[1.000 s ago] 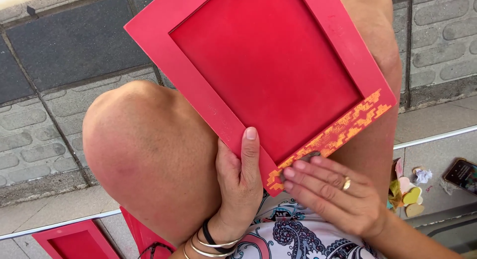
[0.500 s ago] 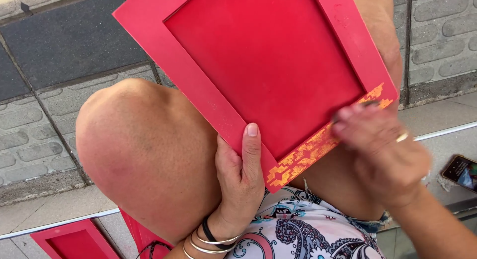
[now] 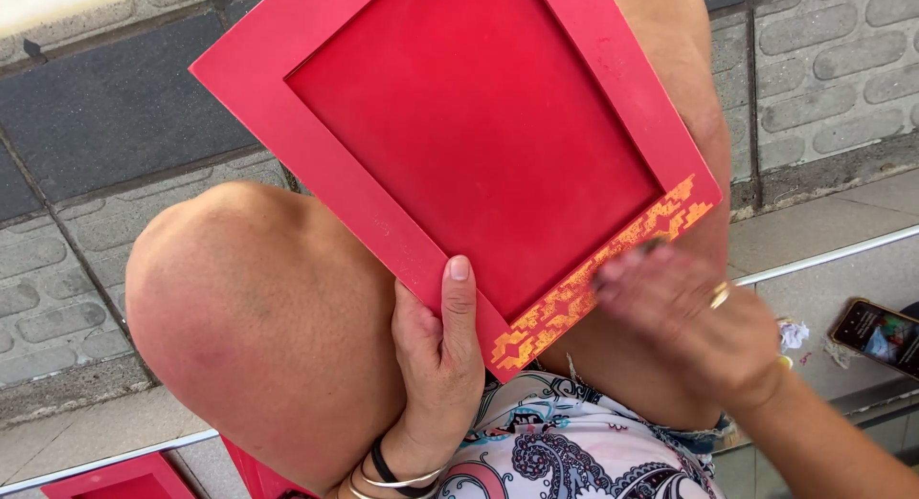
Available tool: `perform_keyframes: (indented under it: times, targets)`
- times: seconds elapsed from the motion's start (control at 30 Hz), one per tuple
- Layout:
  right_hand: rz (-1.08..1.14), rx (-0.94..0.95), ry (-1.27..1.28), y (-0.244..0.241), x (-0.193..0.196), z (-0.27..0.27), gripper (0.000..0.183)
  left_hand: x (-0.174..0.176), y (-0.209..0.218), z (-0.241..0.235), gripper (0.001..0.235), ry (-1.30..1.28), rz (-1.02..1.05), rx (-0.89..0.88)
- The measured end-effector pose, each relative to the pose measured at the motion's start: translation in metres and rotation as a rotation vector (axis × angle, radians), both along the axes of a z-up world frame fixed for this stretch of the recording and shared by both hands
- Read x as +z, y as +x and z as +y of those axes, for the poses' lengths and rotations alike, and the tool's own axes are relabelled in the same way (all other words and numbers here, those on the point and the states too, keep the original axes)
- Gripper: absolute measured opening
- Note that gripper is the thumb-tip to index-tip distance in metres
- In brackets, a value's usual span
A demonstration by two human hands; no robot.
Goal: The person sands the edges and inner surfaces of a red rectangular frame with a small sanding block, then brushes away dust with a paintbrush. The person repeats this process on multiple frames, rotating them to reach different sides.
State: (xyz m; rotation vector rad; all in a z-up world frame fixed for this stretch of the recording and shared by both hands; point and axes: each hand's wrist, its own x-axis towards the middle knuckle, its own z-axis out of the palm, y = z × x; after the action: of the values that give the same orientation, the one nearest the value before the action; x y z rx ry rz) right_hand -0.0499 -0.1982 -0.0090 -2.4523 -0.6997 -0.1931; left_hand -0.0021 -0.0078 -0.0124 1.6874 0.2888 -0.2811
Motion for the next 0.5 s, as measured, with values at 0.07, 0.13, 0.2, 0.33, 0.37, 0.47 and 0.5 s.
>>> perform_keyframes:
  times: [0.07,0.13,0.2,0.33,0.37,0.47,0.5]
  targets:
    - [-0.043,-0.329,0.045,0.009,-0.006,-0.021,0.022,0.002,0.001,-0.001,0.035,0.013,0.002,0.002]
    - [-0.001,-0.275,0.036,0.005,-0.002,-0.008,0.024,0.003,0.000,0.000,0.036,-0.002,0.018,0.007]
    - [0.038,-0.220,0.026,0.001,0.000,-0.001,0.029,0.002,0.001,0.000,0.037,-0.019,0.032,0.012]
    - [-0.010,-0.142,0.004,0.000,-0.006,-0.020,0.025,0.000,0.001,-0.001,0.034,0.010,0.021,0.015]
    - [-0.031,-0.309,0.015,0.005,-0.008,-0.030,0.022,0.000,0.002,-0.001,0.034,0.022,0.022,0.012]
    - [-0.005,-0.311,0.029,0.008,-0.001,-0.006,0.026,0.003,0.002,0.000,0.035,0.017,0.023,0.013]
    - [-0.009,-0.306,0.033,0.003,0.001,0.001,0.026,0.002,0.004,-0.002,0.035,0.021,0.018,0.018]
